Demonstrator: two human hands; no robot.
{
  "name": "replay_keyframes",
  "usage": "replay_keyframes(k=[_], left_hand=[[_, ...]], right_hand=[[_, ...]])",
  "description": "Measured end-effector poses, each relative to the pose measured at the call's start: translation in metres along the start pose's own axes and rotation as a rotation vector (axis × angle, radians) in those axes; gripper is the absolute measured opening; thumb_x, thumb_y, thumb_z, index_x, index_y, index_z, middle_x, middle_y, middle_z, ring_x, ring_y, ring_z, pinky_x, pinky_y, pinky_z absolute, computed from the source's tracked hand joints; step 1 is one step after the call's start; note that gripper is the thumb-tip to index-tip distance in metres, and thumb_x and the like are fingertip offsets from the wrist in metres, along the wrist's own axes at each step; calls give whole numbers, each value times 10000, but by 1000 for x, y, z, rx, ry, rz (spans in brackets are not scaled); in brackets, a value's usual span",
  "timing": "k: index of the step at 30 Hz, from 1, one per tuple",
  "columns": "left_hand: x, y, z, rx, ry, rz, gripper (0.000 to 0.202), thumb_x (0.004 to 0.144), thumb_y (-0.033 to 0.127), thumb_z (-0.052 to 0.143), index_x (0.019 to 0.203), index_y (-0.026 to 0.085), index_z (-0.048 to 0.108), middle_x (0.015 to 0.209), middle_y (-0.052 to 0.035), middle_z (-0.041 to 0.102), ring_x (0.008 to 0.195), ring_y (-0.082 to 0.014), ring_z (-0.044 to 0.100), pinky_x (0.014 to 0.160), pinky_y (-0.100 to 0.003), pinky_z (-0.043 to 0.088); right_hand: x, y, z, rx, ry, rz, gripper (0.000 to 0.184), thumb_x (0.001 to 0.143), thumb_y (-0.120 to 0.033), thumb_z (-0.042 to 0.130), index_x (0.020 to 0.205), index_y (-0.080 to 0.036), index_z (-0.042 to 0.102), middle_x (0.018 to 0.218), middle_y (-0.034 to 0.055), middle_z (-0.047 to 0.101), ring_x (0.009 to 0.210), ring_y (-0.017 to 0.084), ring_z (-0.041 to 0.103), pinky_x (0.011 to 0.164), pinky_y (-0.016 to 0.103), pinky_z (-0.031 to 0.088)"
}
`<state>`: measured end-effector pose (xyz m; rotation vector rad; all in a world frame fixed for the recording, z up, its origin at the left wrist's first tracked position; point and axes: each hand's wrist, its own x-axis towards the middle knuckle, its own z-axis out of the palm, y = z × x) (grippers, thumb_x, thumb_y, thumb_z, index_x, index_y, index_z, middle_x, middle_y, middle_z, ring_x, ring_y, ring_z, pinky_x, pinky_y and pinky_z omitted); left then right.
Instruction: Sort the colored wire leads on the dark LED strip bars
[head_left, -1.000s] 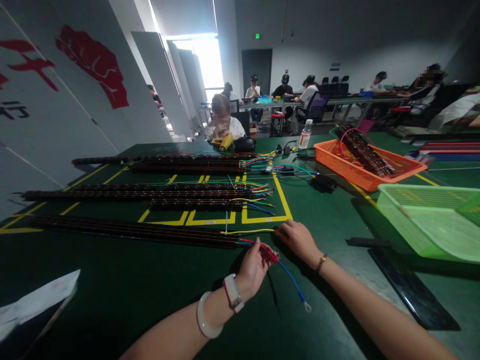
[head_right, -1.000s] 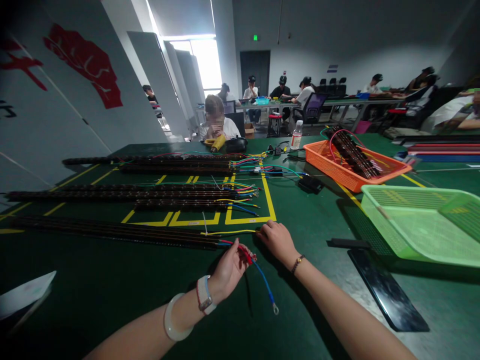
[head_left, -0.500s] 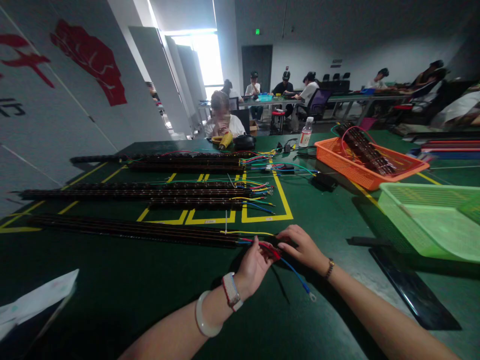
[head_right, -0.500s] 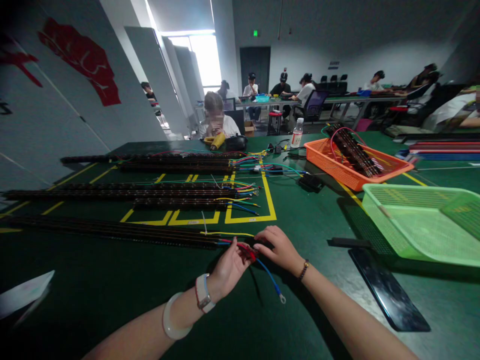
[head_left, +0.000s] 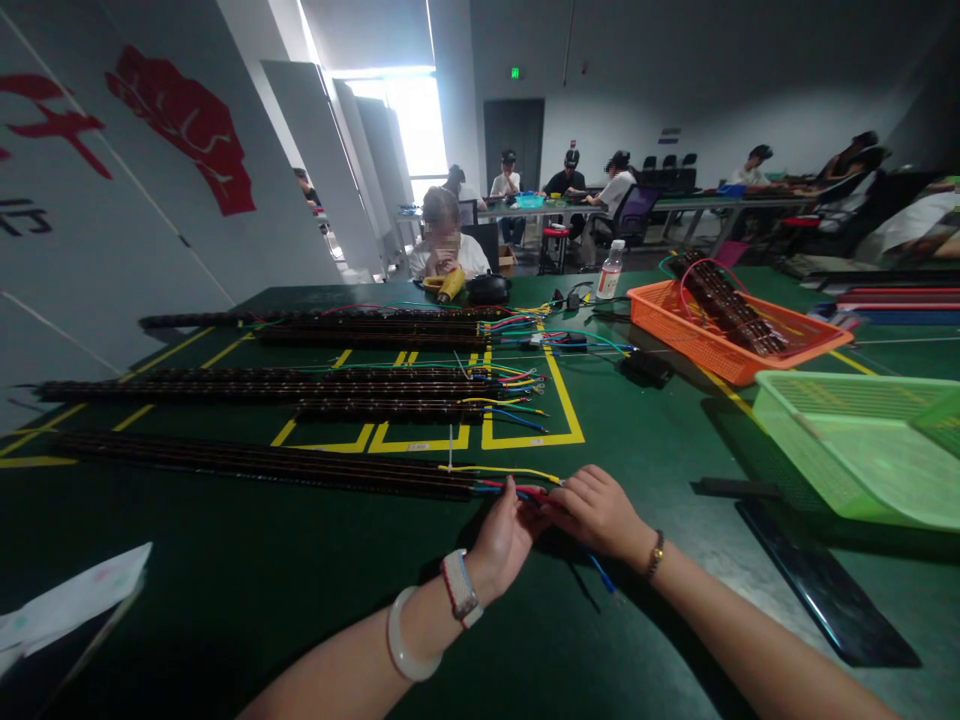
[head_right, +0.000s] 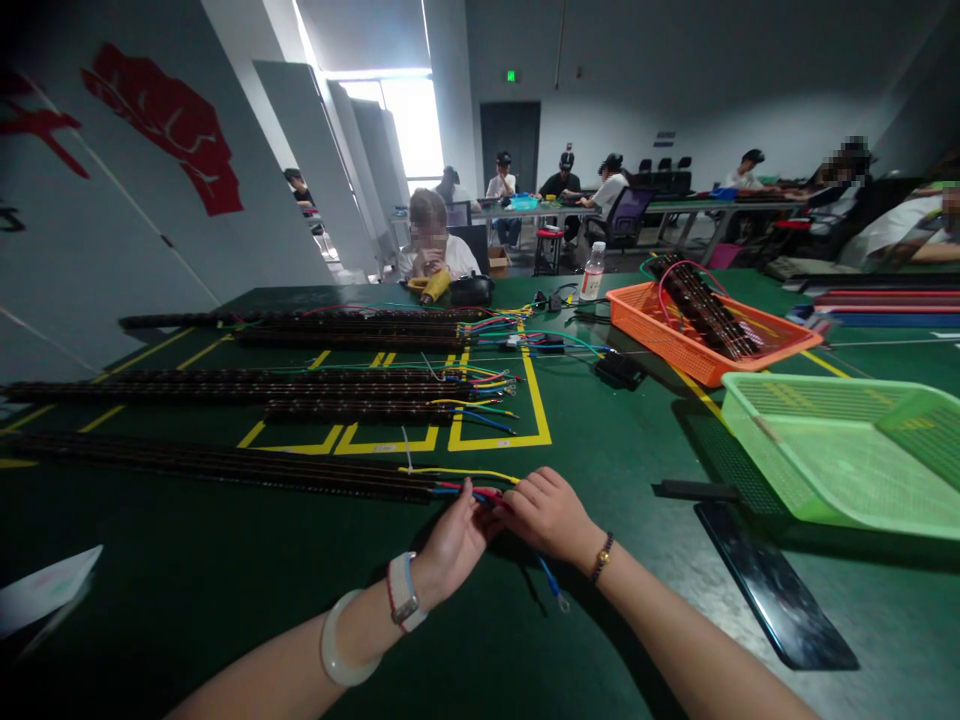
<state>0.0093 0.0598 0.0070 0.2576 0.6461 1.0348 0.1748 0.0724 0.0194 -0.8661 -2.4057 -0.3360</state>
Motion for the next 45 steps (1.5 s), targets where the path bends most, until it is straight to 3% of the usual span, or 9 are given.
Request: replay_keyframes(k=[7, 15, 25, 34, 40, 45], left_hand=[[0, -2, 2, 91, -13, 59, 330, 872, 414, 483, 863, 110, 609, 870, -112, 649, 838, -193, 598, 829, -357, 424], [-1, -6, -2, 156, -25, 121, 341, 834, 462, 523, 713, 144, 549, 659, -39, 586, 661, -160, 565, 746, -366, 450], [-1, -6, -3, 170, -26, 138, 374, 789, 515, 560, 705, 151, 548, 648, -28, 577, 645, -148, 554, 712, -327, 444], [-2, -5, -1, 136, -29, 117, 344, 821, 462, 544, 701, 139, 559, 650, -39, 591, 652, -154, 563, 711, -327, 445], [0, -5, -2, 130, -49, 106, 355, 818, 473, 544, 706, 137, 560, 668, -49, 601, 670, -164, 574, 745, -354, 447], [1, -5, -4, 119, -62, 99, 345, 831, 465, 527, 719, 140, 559, 681, -50, 601, 687, -170, 577, 767, -372, 447]], right_hand=[[1, 0, 1, -107, -60, 135, 306, 917, -302, 461, 651, -169, 533, 615, 13, 508, 622, 135, 389, 641, 293, 247], [4, 5, 4, -97, -151, 327, 273, 929, -304, 453, 720, -178, 575, 664, 23, 573, 684, 155, 431, 660, 288, 236], [2, 5, 18, -99, -342, 332, 298, 930, -327, 449, 707, -196, 598, 683, 25, 621, 687, 164, 477, 665, 295, 247], [-1, 8, 19, -41, -364, 334, 359, 933, -367, 435, 691, -173, 614, 672, 41, 615, 677, 156, 498, 661, 286, 276], [-1, 12, 10, 243, -413, 378, 520, 953, -456, 322, 666, -148, 626, 650, 45, 615, 641, 134, 506, 652, 266, 311], [1, 16, 4, 649, -560, 640, 671, 905, -606, 265, 552, -132, 583, 477, 7, 518, 448, 85, 422, 489, 220, 294]])
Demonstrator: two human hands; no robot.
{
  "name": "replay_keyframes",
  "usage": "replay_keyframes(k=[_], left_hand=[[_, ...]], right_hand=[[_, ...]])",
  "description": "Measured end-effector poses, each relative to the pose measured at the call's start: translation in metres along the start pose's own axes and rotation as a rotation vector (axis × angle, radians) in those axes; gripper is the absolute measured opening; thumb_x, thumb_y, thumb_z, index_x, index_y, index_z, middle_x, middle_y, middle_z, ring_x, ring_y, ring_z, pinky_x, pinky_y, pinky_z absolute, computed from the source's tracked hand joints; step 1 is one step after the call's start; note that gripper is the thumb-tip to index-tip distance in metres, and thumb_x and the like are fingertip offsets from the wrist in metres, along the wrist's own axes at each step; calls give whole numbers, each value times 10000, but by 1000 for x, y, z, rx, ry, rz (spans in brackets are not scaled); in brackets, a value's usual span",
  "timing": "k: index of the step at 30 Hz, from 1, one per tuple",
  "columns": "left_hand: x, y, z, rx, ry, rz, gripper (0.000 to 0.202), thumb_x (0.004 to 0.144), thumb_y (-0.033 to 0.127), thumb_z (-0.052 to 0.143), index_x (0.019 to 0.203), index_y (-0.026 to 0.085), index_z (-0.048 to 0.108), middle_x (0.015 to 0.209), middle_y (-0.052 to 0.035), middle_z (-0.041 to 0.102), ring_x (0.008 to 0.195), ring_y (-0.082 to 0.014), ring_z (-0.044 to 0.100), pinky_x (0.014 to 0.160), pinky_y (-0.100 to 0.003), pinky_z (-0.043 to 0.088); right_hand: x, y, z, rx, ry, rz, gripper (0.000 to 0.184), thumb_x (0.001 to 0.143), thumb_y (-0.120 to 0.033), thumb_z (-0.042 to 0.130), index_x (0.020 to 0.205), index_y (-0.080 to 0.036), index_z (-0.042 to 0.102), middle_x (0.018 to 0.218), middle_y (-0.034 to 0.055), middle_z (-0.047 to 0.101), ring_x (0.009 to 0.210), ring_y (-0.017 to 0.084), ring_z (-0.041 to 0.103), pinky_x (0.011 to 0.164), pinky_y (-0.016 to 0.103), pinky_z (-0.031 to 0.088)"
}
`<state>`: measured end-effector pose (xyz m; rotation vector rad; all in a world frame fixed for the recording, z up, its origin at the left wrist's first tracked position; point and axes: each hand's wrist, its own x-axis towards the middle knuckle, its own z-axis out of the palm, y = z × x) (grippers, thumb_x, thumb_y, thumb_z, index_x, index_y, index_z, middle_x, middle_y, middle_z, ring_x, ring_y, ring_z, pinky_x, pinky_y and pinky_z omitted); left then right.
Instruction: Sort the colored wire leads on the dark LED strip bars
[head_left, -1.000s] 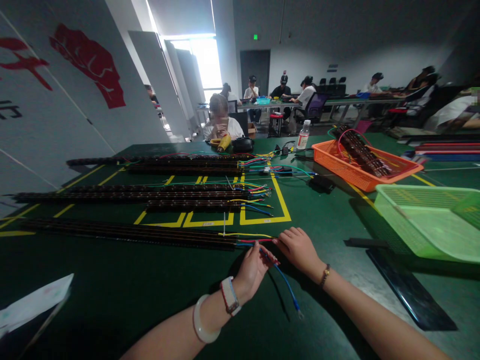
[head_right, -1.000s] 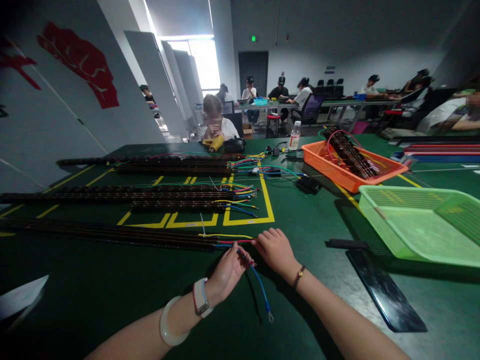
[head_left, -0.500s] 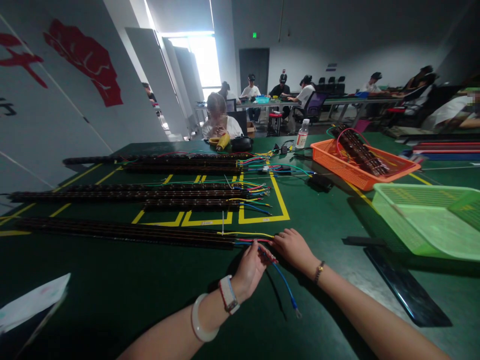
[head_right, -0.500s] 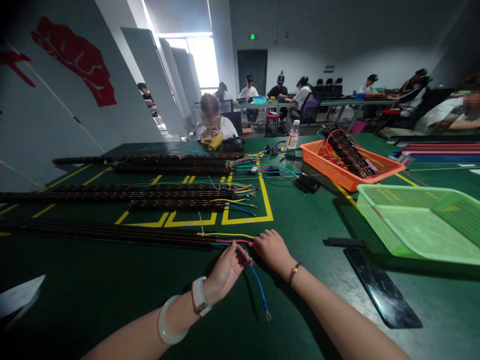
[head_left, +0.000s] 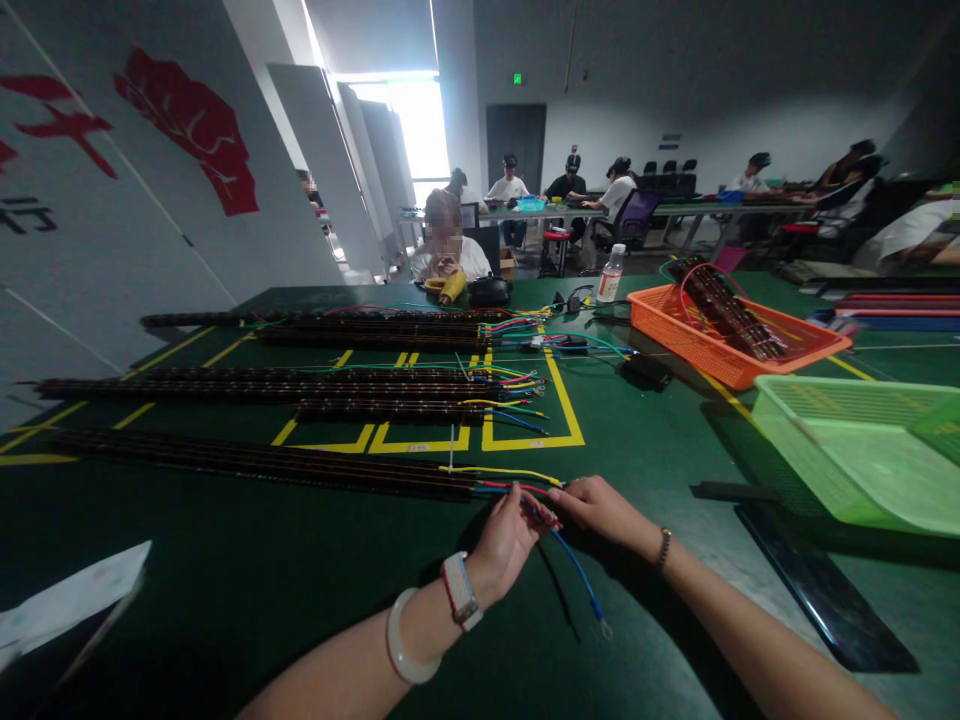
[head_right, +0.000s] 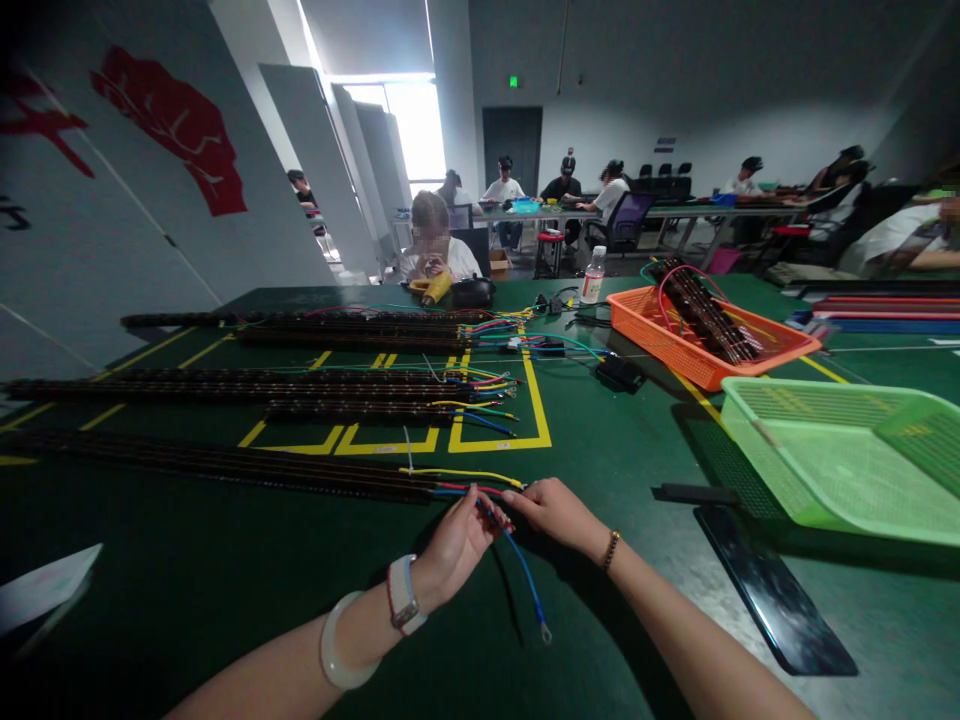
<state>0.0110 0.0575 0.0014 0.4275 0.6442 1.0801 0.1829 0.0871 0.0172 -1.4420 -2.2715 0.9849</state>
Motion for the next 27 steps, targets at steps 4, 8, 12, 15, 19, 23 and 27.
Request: replay_keyframes(k=[4, 8, 12, 15, 19, 23, 27], left_hand=[[0, 0, -1, -1, 17, -1, 337, 838, 452, 523, 712, 141, 552, 703, -57, 611, 715, -169, 584, 786, -356, 438], [1, 1, -1, 32, 19, -45, 350, 832, 472, 521, 730, 138, 550, 736, -71, 617, 733, -178, 591, 750, -330, 433], [3, 3, -1, 23, 22, -61, 351, 821, 480, 533, 739, 139, 556, 764, -79, 619, 783, -190, 599, 800, -352, 427], [3, 5, 0, 5, 8, -77, 349, 841, 463, 510, 740, 135, 570, 823, -102, 631, 856, -204, 598, 848, -364, 419], [3, 8, 1, -36, -31, -121, 379, 848, 477, 489, 752, 125, 596, 886, -128, 636, 924, -212, 590, 857, -346, 424], [4, 10, 0, -65, -54, -130, 365, 851, 464, 490, 836, 123, 620, 922, -134, 639, 956, -212, 589, 883, -349, 423], [8, 13, -2, -61, -113, -137, 390, 870, 442, 470, 1123, 163, 573, 982, -128, 643, 978, -200, 597, 954, -377, 386]], right_hand=[[-6, -4, -8, 217, -180, 53, 675, 836, -671, 362, 499, -123, 567, 414, -9, 473, 383, 62, 385, 423, 197, 286], [-11, -8, -11, 418, -398, 49, 584, 801, -646, 464, 604, -116, 611, 467, -14, 516, 390, 57, 426, 398, 168, 327], [-11, -7, -7, 424, -448, 88, 500, 772, -609, 533, 648, -126, 582, 547, -7, 564, 406, 54, 461, 373, 151, 346], [-11, -7, -6, 320, -379, 127, 462, 778, -593, 531, 658, -146, 546, 517, -25, 532, 392, 62, 460, 343, 150, 333], [-11, -10, -8, 217, -256, 173, 438, 783, -590, 523, 738, -155, 556, 492, -38, 505, 386, 82, 475, 338, 166, 326], [-10, -12, -9, 241, -267, 184, 449, 800, -596, 481, 772, -157, 567, 559, -8, 575, 389, 98, 500, 340, 187, 336], [-7, -8, -8, 201, -142, 149, 435, 834, -553, 449, 710, -154, 567, 557, 6, 591, 402, 85, 482, 391, 189, 340]])
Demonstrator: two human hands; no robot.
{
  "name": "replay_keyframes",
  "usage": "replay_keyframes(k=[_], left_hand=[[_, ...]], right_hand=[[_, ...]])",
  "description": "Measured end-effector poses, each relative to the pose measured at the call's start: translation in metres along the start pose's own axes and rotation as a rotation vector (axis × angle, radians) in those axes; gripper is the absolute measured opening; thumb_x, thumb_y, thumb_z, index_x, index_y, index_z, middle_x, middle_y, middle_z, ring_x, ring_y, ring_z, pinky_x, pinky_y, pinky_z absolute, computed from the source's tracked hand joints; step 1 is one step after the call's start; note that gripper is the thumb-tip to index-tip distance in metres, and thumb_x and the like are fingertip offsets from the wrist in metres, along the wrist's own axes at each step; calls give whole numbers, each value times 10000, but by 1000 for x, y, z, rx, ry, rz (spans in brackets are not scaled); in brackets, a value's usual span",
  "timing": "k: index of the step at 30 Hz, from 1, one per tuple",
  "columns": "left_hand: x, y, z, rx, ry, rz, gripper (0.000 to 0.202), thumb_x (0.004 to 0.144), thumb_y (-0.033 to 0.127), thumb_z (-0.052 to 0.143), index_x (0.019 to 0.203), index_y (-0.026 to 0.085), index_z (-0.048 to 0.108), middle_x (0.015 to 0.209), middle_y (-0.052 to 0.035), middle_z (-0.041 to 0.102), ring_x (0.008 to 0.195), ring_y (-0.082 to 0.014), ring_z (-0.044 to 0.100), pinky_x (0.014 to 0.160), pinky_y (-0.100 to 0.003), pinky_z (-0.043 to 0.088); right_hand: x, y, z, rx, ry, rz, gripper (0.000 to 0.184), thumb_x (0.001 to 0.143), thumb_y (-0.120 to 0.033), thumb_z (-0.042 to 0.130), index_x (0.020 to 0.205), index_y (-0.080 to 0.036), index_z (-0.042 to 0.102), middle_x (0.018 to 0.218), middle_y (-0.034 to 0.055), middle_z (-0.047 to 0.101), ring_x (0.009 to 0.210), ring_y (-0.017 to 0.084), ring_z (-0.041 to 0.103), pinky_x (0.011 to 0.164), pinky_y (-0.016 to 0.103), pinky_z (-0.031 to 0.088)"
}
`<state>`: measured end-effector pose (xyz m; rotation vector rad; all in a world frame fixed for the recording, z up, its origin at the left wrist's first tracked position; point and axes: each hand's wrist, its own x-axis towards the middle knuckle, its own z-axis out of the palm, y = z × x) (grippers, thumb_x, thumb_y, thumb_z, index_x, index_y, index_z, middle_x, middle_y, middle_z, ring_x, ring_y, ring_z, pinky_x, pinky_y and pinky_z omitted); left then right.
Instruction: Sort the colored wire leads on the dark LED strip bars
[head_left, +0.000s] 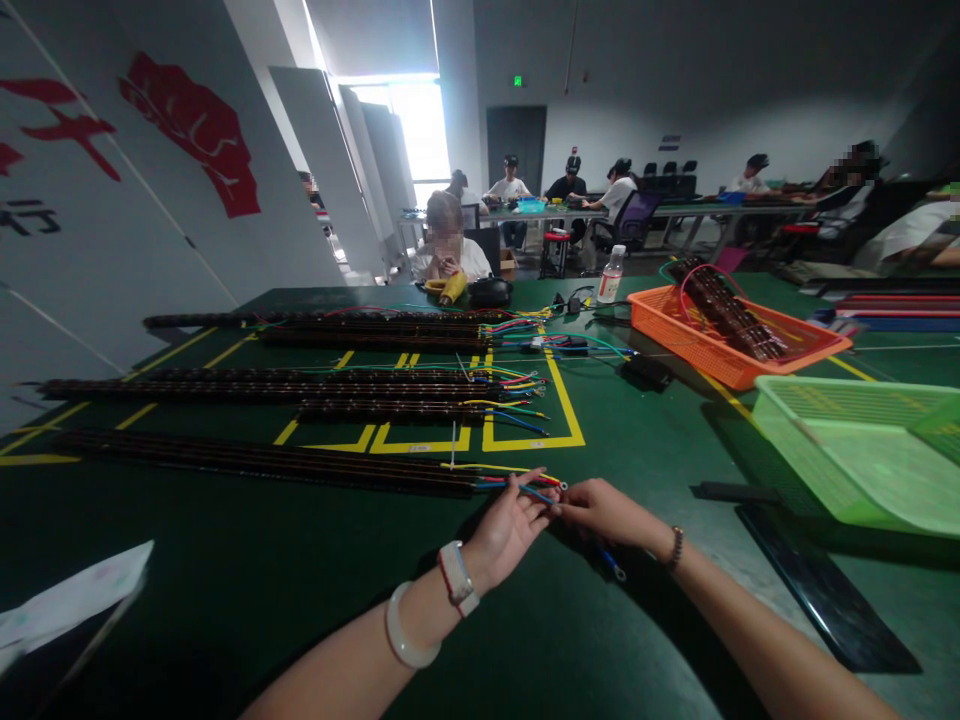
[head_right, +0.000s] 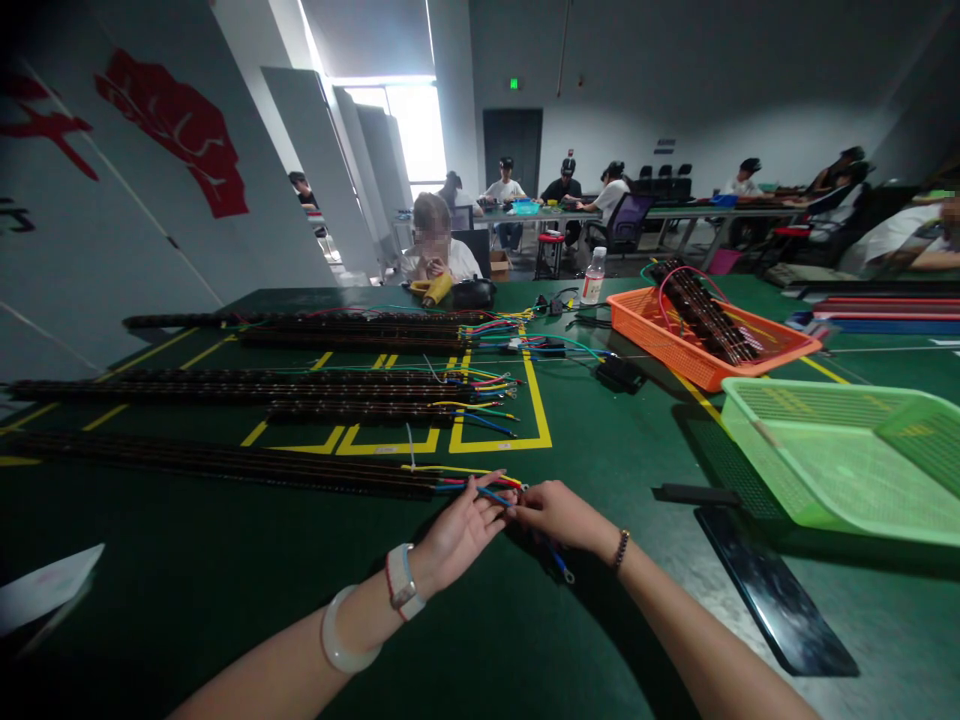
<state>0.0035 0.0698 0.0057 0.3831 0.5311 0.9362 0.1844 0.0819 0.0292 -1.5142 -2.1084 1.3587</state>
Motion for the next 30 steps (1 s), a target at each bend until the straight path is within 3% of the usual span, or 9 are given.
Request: replay_keyframes(k=[3, 6, 10, 14, 19, 22, 30], left_hand=[[3, 3, -2, 8, -36, -16, 418, 873, 439, 468, 1192, 179, 539, 1061, -141, 630, 1040, -208, 583, 989, -397, 360], [4, 6, -3, 54, -22, -35, 431, 870, 456, 464, 1095, 112, 591, 1057, -170, 630, 1039, -220, 586, 989, -393, 364], [2, 6, -3, 198, -21, -89, 433, 874, 460, 451, 911, 65, 627, 936, -185, 662, 885, -216, 639, 895, -379, 431], [-4, 2, 2, 497, -98, -149, 444, 869, 490, 426, 769, 98, 607, 782, -160, 676, 702, -208, 656, 686, -334, 480], [-15, -1, 12, 839, -243, -171, 449, 852, 503, 430, 639, 139, 586, 638, -95, 646, 526, -149, 601, 484, -241, 399], [-18, 0, 14, 892, -248, -157, 442, 860, 493, 412, 623, 154, 569, 611, -77, 635, 493, -129, 577, 447, -221, 350], [-15, 0, 10, 894, -269, -166, 457, 846, 529, 409, 642, 148, 557, 617, -73, 634, 513, -130, 587, 468, -225, 377]], right_hand=[[3, 2, 0, -26, 150, -22, 440, 851, -532, 432, 654, -155, 547, 502, -4, 548, 431, 88, 472, 439, 195, 337], [4, 2, 0, -32, 202, 2, 440, 850, -533, 427, 637, -163, 532, 471, -17, 515, 425, 88, 439, 436, 200, 314], [2, 0, 0, -12, 196, 19, 442, 832, -548, 443, 627, -166, 527, 464, -27, 487, 428, 89, 422, 426, 202, 299], [1, 0, -1, -40, 173, 7, 485, 844, -561, 417, 599, -159, 534, 463, -23, 483, 432, 89, 409, 428, 209, 286], [0, 2, 1, -200, 5, -69, 442, 858, -437, 436, 556, -139, 560, 488, -17, 484, 444, 73, 354, 439, 203, 275], [-1, 1, 4, -277, -44, -90, 350, 843, -320, 451, 577, -140, 589, 503, -16, 495, 448, 70, 350, 442, 195, 273], [-5, -13, 16, -683, 111, -73, 243, 815, -187, 474, 685, -182, 680, 631, 59, 654, 550, 131, 560, 514, 222, 321]])
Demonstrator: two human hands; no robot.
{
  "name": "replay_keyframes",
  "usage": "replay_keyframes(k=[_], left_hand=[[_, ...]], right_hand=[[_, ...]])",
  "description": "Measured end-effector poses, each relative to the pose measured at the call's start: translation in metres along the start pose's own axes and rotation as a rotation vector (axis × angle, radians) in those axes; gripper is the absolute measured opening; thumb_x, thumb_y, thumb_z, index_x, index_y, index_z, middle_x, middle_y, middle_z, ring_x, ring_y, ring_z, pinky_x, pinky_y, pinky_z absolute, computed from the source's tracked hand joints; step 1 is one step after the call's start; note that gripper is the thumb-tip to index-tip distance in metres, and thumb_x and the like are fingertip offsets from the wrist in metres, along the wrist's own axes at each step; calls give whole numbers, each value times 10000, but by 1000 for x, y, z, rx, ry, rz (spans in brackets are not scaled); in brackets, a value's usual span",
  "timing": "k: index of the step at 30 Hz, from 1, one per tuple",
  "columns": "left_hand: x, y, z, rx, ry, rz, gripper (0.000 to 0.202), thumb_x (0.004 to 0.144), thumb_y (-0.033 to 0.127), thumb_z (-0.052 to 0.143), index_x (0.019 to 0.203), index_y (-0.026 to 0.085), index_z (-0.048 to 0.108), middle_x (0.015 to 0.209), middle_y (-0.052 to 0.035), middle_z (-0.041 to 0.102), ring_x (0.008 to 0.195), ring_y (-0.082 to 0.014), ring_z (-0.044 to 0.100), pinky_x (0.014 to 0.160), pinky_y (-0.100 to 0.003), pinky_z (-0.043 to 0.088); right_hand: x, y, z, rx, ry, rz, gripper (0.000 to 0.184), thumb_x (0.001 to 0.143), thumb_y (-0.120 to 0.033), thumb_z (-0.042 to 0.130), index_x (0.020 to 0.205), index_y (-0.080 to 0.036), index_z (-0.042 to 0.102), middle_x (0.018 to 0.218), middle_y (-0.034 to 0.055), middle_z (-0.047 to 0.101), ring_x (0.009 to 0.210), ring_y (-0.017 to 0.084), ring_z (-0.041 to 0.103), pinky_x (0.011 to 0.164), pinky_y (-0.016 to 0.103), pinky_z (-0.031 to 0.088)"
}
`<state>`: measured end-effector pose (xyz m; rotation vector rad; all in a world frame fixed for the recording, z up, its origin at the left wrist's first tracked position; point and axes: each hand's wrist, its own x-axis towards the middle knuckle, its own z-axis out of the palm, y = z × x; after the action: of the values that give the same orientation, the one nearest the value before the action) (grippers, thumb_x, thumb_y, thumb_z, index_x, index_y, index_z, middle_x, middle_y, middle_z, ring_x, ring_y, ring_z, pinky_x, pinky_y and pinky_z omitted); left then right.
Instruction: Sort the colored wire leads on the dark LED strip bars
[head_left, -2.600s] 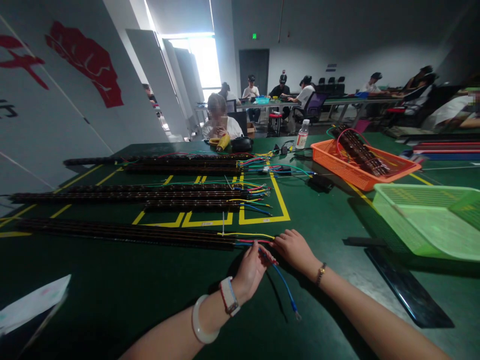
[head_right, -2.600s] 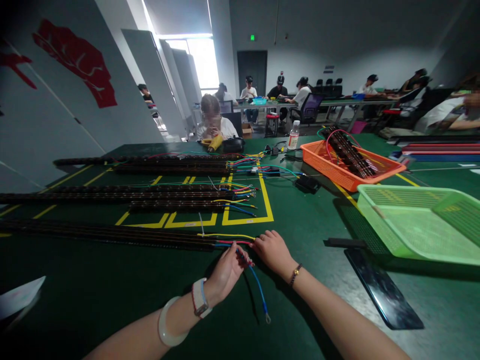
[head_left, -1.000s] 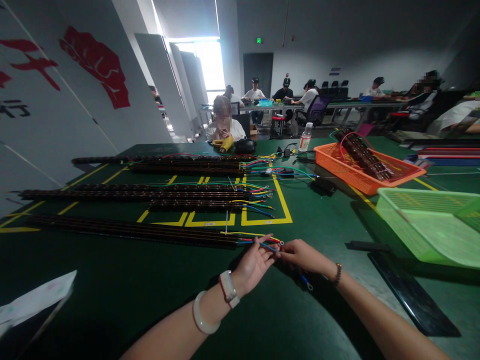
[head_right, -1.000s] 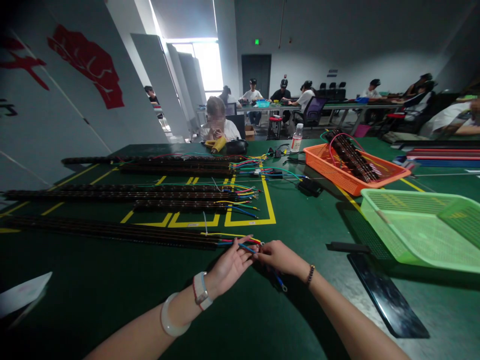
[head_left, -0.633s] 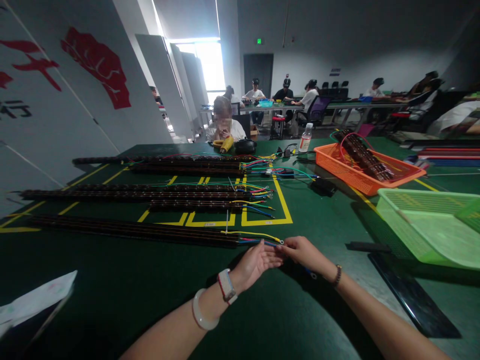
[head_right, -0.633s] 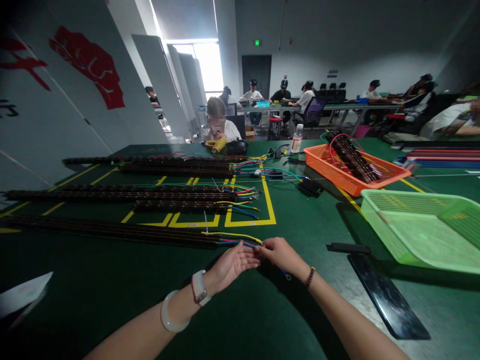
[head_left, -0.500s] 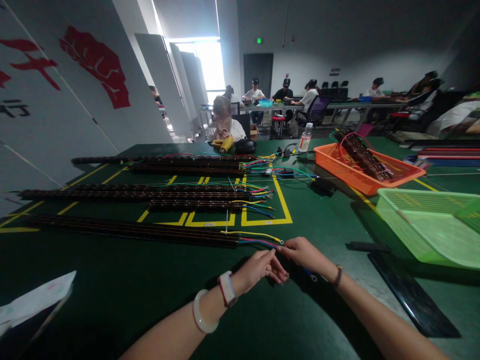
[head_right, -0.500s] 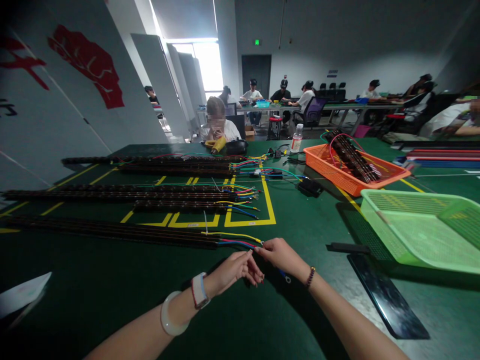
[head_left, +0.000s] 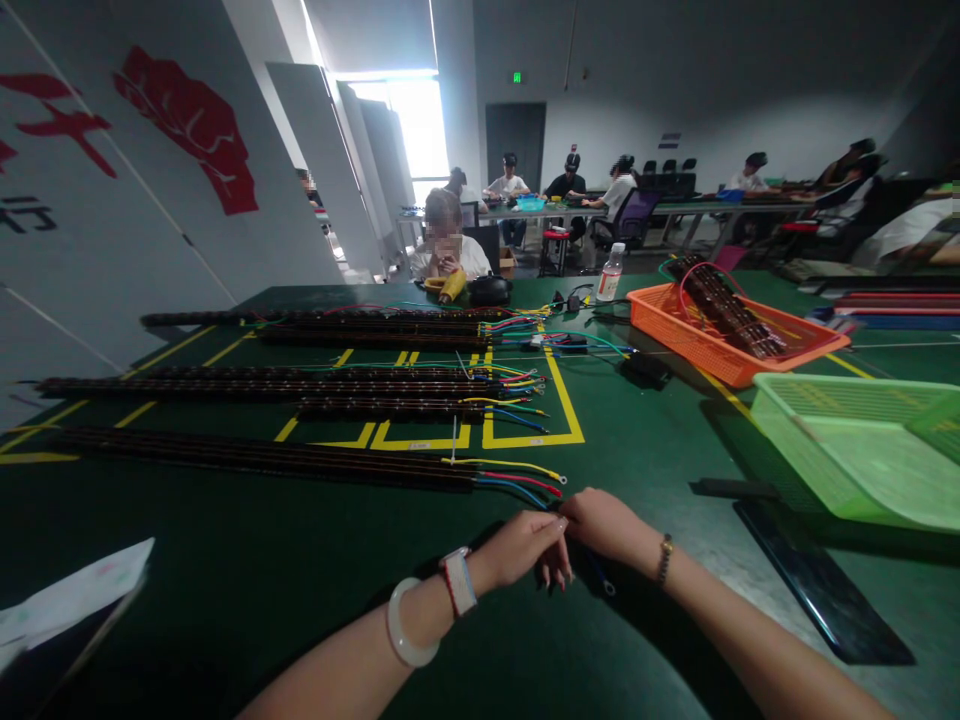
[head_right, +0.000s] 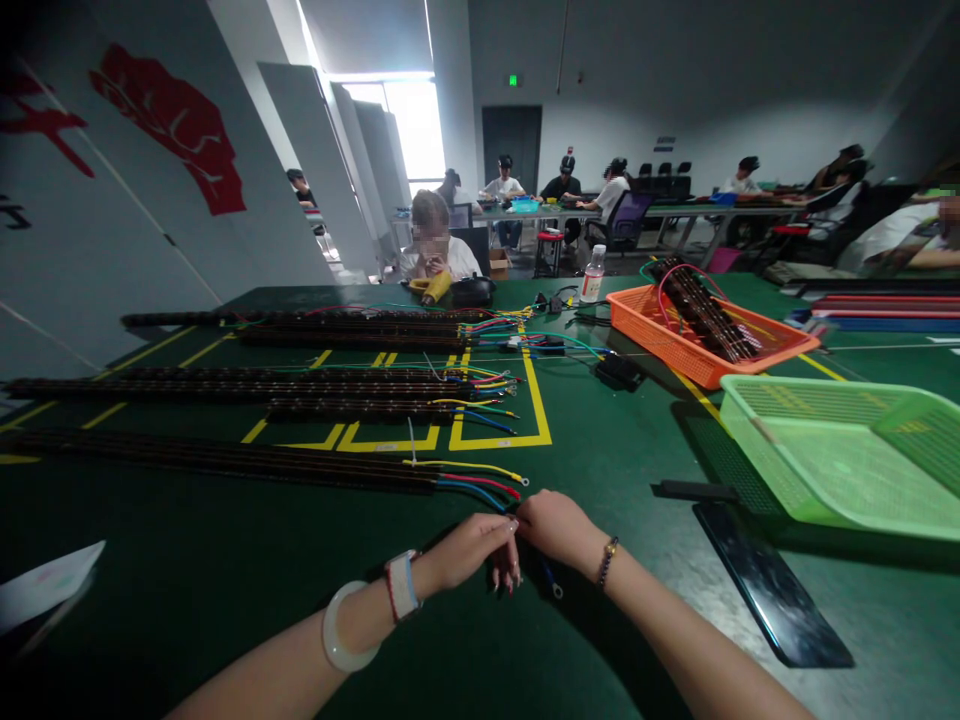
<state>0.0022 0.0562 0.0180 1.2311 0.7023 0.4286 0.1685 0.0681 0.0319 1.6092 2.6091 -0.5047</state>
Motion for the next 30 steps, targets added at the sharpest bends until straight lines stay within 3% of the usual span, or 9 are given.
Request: replay_keyframes(k=[3, 6, 10, 14, 17, 19, 22, 26, 30], left_hand=[[2, -4, -1, 7, -23, 5, 485, 831, 563, 410, 658, 135, 557, 621, -63, 631, 518, -130, 590, 486, -232, 410], [5, -7, -3, 10, -45, 10, 519, 822, 589, 400, 639, 127, 548, 619, -62, 627, 524, -127, 589, 492, -231, 420], [5, -7, -3, 30, -55, 14, 507, 830, 577, 401, 646, 129, 550, 633, -61, 632, 536, -121, 590, 507, -227, 421], [4, -4, -3, 42, -52, 15, 505, 832, 574, 398, 647, 131, 556, 627, -61, 629, 531, -123, 587, 521, -236, 430], [4, -4, -3, 33, -52, 15, 503, 833, 571, 397, 655, 130, 562, 629, -63, 632, 536, -125, 592, 528, -240, 438], [4, -5, -2, 24, -47, 10, 503, 823, 578, 410, 651, 130, 560, 624, -65, 631, 531, -129, 592, 527, -247, 442], [5, -6, -2, 0, -37, 12, 507, 802, 596, 429, 637, 133, 551, 611, -70, 626, 521, -136, 591, 518, -255, 444], [7, -7, -2, -7, -43, 11, 530, 791, 616, 424, 619, 131, 554, 610, -81, 624, 521, -140, 591, 514, -258, 445], [7, -8, -3, -10, -36, 19, 519, 783, 615, 445, 644, 128, 561, 650, -93, 639, 546, -148, 602, 540, -269, 456]], right_hand=[[0, 2, -2, -1, -57, -6, 277, 842, -219, 448, 712, -176, 690, 658, 70, 667, 566, 135, 574, 518, 221, 327], [2, 13, -11, 138, -104, -20, 404, 901, -349, 392, 681, -157, 671, 607, 52, 636, 515, 116, 525, 496, 215, 317], [11, 30, -27, 303, 105, 45, 467, 916, -457, 351, 737, -147, 651, 625, 32, 614, 555, 122, 521, 537, 223, 353], [29, 32, -34, 370, 226, -7, 364, 882, -439, 440, 884, -151, 663, 851, 68, 647, 754, 168, 576, 682, 266, 427], [43, 25, -27, 452, 158, -132, 375, 861, -411, 493, 1105, -151, 609, 1071, 104, 619, 933, 196, 571, 823, 306, 438], [51, 21, -21, 518, 76, -193, 436, 856, -422, 501, 1190, -147, 556, 1137, 112, 598, 960, 196, 568, 837, 310, 442], [57, 18, -14, 537, -46, -217, 435, 843, -473, 505, 1087, -127, 603, 963, 76, 645, 777, 163, 577, 686, 265, 454], [60, 18, -8, 487, -142, -215, 431, 796, -533, 543, 812, -114, 641, 625, -17, 565, 540, 92, 451, 493, 197, 334], [60, 15, -6, 458, -97, -184, 424, 791, -526, 550, 724, -118, 639, 547, -35, 513, 502, 77, 406, 468, 187, 284]])
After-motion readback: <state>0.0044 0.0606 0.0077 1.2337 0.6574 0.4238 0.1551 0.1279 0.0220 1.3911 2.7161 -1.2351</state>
